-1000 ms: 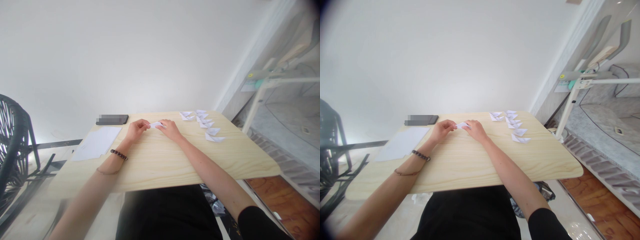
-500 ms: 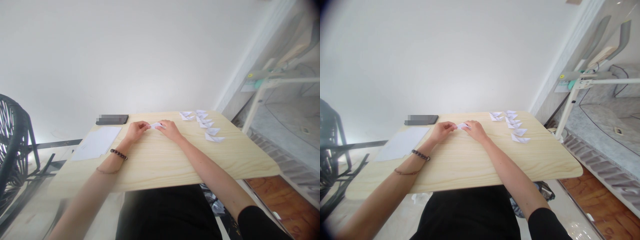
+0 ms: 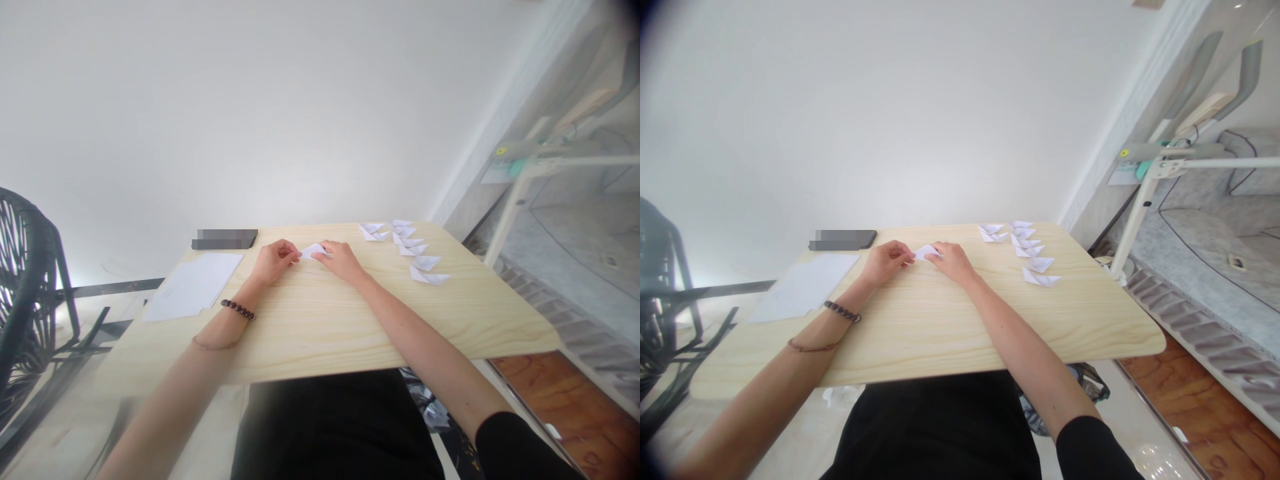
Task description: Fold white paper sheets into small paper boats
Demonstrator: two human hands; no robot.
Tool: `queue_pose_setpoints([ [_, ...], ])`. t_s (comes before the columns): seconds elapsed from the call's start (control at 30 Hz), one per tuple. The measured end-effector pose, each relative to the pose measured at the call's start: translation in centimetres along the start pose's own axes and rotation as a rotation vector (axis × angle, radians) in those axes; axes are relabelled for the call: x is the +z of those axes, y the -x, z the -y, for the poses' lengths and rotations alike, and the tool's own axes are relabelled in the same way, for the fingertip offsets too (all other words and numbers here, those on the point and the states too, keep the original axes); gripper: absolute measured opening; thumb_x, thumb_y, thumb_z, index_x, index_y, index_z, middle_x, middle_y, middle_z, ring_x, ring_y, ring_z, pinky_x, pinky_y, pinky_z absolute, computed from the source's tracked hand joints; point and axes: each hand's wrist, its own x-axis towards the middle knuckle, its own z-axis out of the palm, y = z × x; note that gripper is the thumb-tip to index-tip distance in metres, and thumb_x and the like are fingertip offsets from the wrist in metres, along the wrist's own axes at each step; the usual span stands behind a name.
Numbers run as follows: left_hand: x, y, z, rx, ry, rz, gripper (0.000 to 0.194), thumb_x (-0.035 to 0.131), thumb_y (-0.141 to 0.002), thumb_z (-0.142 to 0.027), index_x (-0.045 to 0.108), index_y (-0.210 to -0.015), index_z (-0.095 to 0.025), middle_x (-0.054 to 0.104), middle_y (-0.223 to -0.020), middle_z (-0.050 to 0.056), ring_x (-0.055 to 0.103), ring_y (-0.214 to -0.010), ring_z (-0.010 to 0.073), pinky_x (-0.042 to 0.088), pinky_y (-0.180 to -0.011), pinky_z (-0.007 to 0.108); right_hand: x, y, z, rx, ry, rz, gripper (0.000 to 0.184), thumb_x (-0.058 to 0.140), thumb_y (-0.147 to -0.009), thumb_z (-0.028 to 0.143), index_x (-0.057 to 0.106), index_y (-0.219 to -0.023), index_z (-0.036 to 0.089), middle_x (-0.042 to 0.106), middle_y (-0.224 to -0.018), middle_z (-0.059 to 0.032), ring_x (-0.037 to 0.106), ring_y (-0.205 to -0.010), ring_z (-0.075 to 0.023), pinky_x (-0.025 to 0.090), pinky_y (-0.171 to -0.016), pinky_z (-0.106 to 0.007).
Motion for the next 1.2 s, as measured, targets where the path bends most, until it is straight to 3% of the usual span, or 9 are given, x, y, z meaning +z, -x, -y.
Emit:
queue_pose_setpoints([
  [0.3, -0.25, 0.15, -0.09, 0.049, -0.177, -0.001, 0.023, 0.057, -0.07, -0.038, 0.055, -0.075, -0.016, 0.062, -0.069, 0.003, 0.058, -0.064, 0.0136, 0.043, -0.059, 0.024, 0.0, 0.1, 0.03, 0.049, -0.064, -0.006, 0.019, 0.05, -0.075, 0.033, 0.06, -0.074, 0.016, 0.059, -0.071, 0.0014, 0.05, -0.065, -0.0103, 0.035, -0.063, -0.02],
  [0.6, -0.26, 0.22, -0.33, 0.062, -0.219, 0.011, 0.024, 0.055, -0.071, -0.041, 0.055, -0.076, -0.017, 0.063, -0.066, 0.002, 0.059, -0.063, 0.0142, 0.045, -0.061, 0.025, -0.09, 0.19, 0.04, 0.072, -0.12, 0.006, 0.019, 0.052, -0.073, 0.032, 0.06, -0.073, 0.016, 0.059, -0.07, 0.0019, 0.051, -0.065, -0.0107, 0.035, -0.062, -0.02],
  [0.83, -0.21, 0.43, -0.98, 0.057, -0.242, 0.033, 0.032, 0.049, -0.075, -0.046, 0.059, -0.078, -0.016, 0.065, -0.074, 0.004, 0.06, -0.066, 0.0148, 0.045, -0.063, 0.025, -0.14, 0.22, -0.01, 0.057, -0.12, 0.015, 0.018, 0.051, -0.074, 0.032, 0.06, -0.073, 0.016, 0.059, -0.07, 0.0019, 0.05, -0.065, -0.0103, 0.035, -0.063, -0.02],
  [1.2, -0.43, 0.02, -0.51, 0.067, -0.245, 0.097, 0.032, 0.047, -0.076, -0.041, 0.062, -0.086, -0.015, 0.066, -0.073, 0.004, 0.058, -0.067, 0.0156, 0.043, -0.064, 0.025, -0.07, 0.17, -0.03, 0.05, -0.075, 0.041, 0.017, 0.052, -0.074, 0.03, 0.062, -0.078, 0.017, 0.06, -0.073, 0.001, 0.05, -0.066, -0.0105, 0.035, -0.065, -0.021],
])
